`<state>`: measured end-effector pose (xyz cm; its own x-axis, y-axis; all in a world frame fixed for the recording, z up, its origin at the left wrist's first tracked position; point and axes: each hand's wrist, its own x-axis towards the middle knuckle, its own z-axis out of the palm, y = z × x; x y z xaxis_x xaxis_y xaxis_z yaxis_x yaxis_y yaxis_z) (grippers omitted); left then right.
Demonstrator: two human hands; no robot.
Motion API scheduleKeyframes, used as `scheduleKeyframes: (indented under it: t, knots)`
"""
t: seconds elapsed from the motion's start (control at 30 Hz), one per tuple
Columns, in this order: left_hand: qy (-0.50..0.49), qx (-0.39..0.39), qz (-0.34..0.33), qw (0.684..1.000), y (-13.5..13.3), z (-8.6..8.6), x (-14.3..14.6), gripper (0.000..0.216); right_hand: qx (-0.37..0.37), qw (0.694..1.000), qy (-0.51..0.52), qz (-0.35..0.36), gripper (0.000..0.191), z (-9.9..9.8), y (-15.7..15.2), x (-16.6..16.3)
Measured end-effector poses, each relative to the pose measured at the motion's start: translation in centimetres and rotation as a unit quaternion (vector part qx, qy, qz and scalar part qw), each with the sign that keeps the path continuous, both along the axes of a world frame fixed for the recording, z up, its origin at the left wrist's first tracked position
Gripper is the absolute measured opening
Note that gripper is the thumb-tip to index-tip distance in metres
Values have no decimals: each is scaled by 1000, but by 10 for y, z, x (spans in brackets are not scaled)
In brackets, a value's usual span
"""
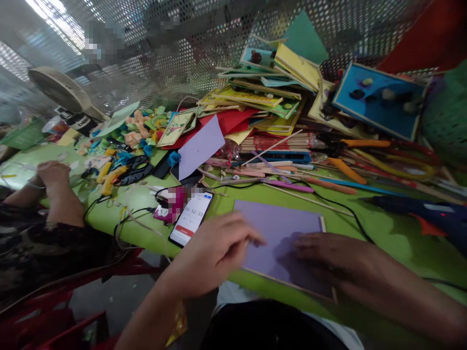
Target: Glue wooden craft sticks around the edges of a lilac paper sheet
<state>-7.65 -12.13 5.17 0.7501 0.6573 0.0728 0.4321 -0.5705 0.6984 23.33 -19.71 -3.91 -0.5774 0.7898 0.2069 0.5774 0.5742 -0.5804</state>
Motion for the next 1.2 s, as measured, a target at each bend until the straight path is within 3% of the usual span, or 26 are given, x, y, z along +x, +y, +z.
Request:
scheduleKeyframes:
  t: [0.1,0.2,0.27,0.33,0.4,0.53,0.57,0.63,0.8,1.03,1.2]
  knots:
    - [126,-6,-92,988,-39,-2,-51,33,28,1000,1,-13,38,-7,-1,-1]
    - [207,98,-30,973,-62,-6,-86,44,43,997,8,-60,33,-6,2,-1]
    - [193,165,7,967,-65,-5,-85,42,57,990,15,-125,27,0,7,1]
    - [183,179,-13,967,-60,-2,-63,43,67,979,14,-190,22,8,13,3]
    - [169,179,-90,965,-51,0,-25,42,65,972,-2,-225,23,15,20,6]
    - [126,213,-237,940,-43,-13,59,53,63,976,-57,-202,27,21,38,11]
    - [123,211,-250,937,-45,-20,75,52,60,978,-72,-188,29,21,43,11]
    - [151,222,-217,939,-51,-34,98,55,49,980,-103,-160,30,19,53,10]
    - [185,278,-112,936,-60,-62,115,64,28,982,-142,-118,29,15,68,4]
    - [136,286,-121,941,-46,-72,117,46,58,976,-171,-119,27,15,63,2]
    - [129,287,-149,937,-39,-76,119,36,40,973,-197,-118,26,16,65,0]
